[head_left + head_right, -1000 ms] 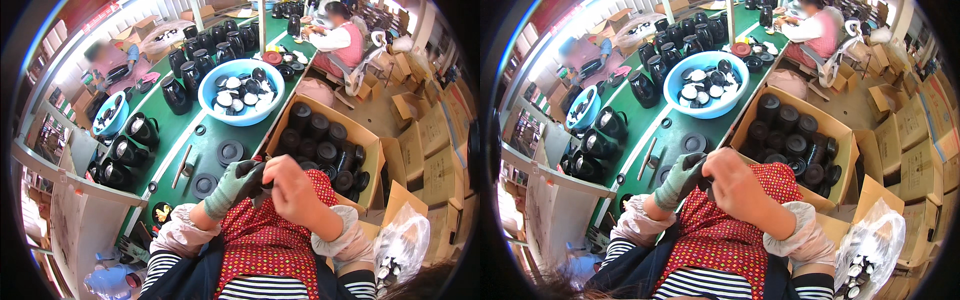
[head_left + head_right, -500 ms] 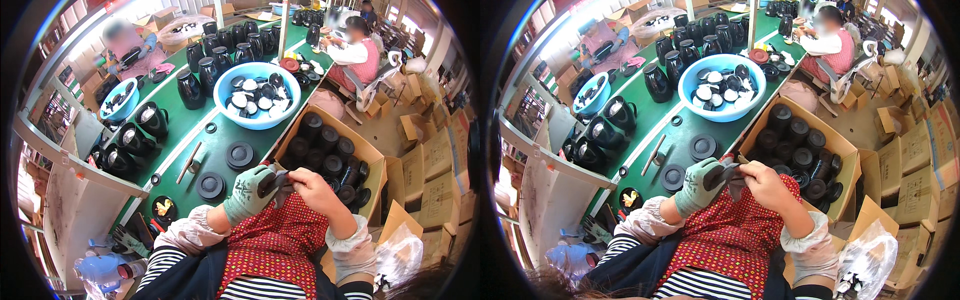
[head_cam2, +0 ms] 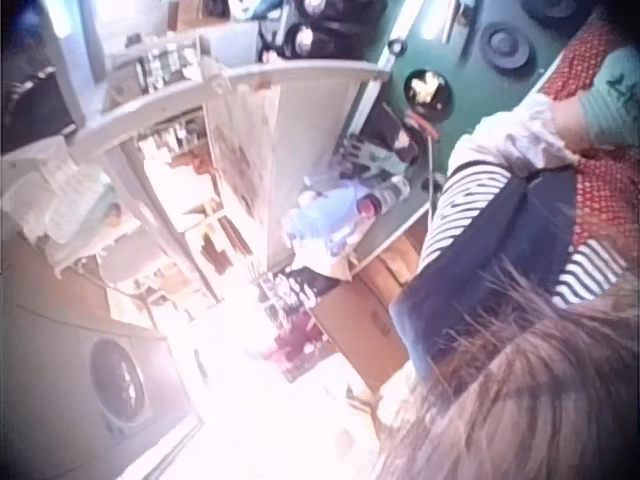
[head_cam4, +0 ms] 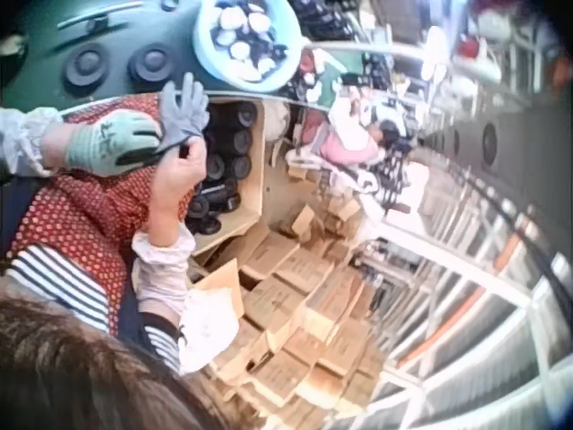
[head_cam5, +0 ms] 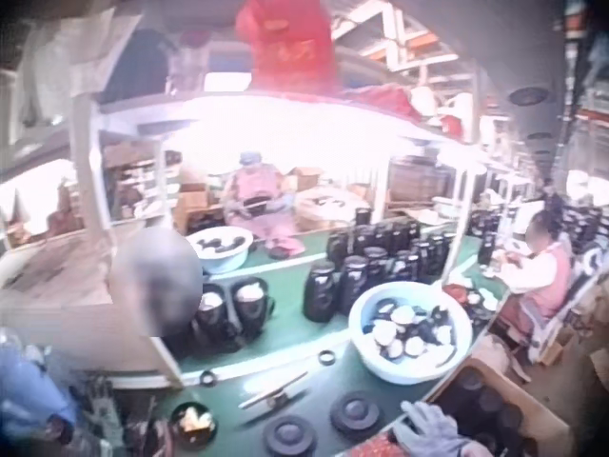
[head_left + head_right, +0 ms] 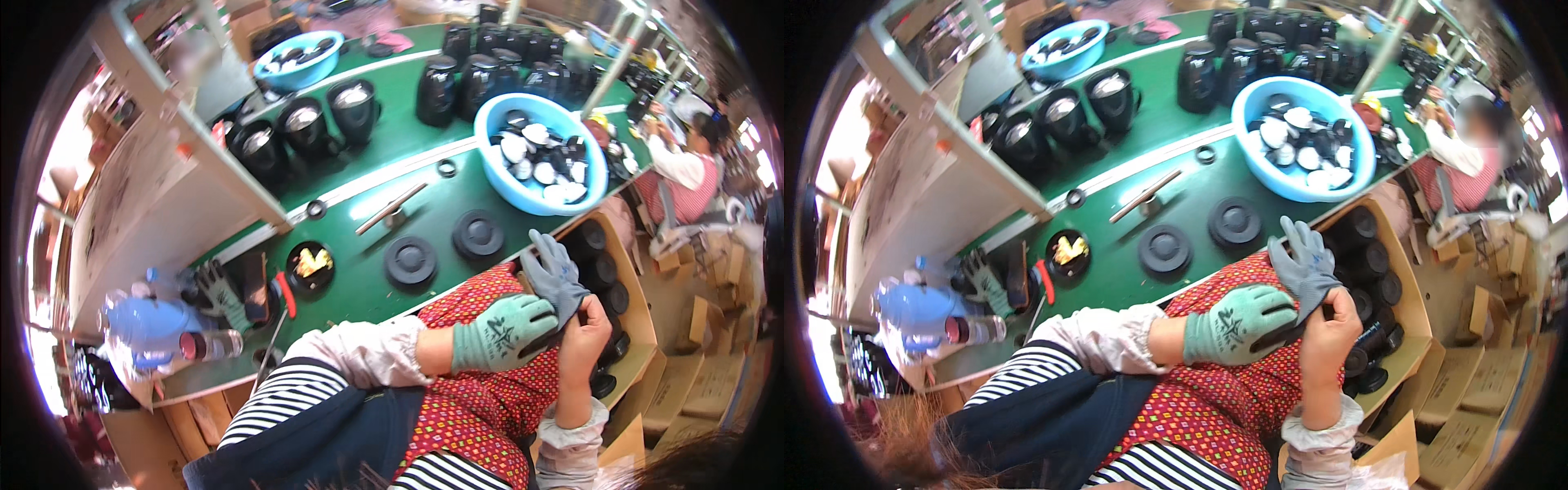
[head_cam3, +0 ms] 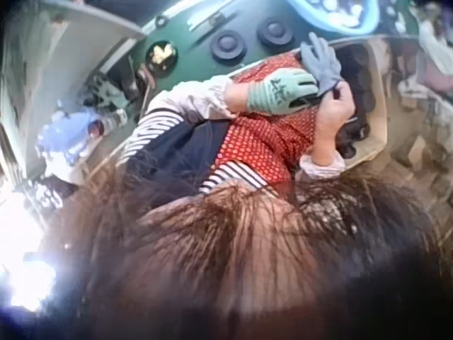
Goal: The person assembles black kitchenware units at a factory workstation. They pick up a black container, insert a metal rod into the base, place a white circular insert inside, and then screw on a black lid. The completed units are placed on the green workbench.
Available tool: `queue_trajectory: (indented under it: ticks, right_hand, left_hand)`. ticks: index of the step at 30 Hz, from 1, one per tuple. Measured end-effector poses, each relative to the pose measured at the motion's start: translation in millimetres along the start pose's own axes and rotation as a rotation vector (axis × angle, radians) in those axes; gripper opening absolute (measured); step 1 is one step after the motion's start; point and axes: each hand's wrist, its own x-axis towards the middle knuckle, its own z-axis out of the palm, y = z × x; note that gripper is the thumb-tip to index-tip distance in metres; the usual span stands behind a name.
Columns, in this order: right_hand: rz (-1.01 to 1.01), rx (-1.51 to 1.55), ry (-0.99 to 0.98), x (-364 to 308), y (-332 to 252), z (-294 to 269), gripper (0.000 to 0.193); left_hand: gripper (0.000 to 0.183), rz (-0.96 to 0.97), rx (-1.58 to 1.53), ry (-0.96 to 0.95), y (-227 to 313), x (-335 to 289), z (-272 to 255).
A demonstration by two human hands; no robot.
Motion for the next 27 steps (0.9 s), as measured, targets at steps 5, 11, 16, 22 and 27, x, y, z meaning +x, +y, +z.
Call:
queue_trajectory:
  ticks: [5,11,16,22,27]
  right_hand:
    - [0.118,0.083,-0.468,5,-21,10,0.042]
    - [0.424,0.863,-0.579,24,-54,34,0.06]
    - [0.024,-0.088,-0.536,66,-54,69,0.052]
    - [0.197,0.567,-0.518,66,10,83,0.058]
    - [0.407,0.867,-0.426,69,-17,94,0.08]
  left_hand:
    - [0.044,0.063,-0.134,0.335,-15,-13,-1]
    - [0.043,-0.04,-0.387,0.15,-11,-21,-8]
    - [0.039,0.138,-0.407,0.101,-12,-15,-27]
    - [0.042,0.111,-0.42,-0.032,-9,-17,-28]
    - [0.024,-0.01,-0.516,-0.009,-9,-20,-24]
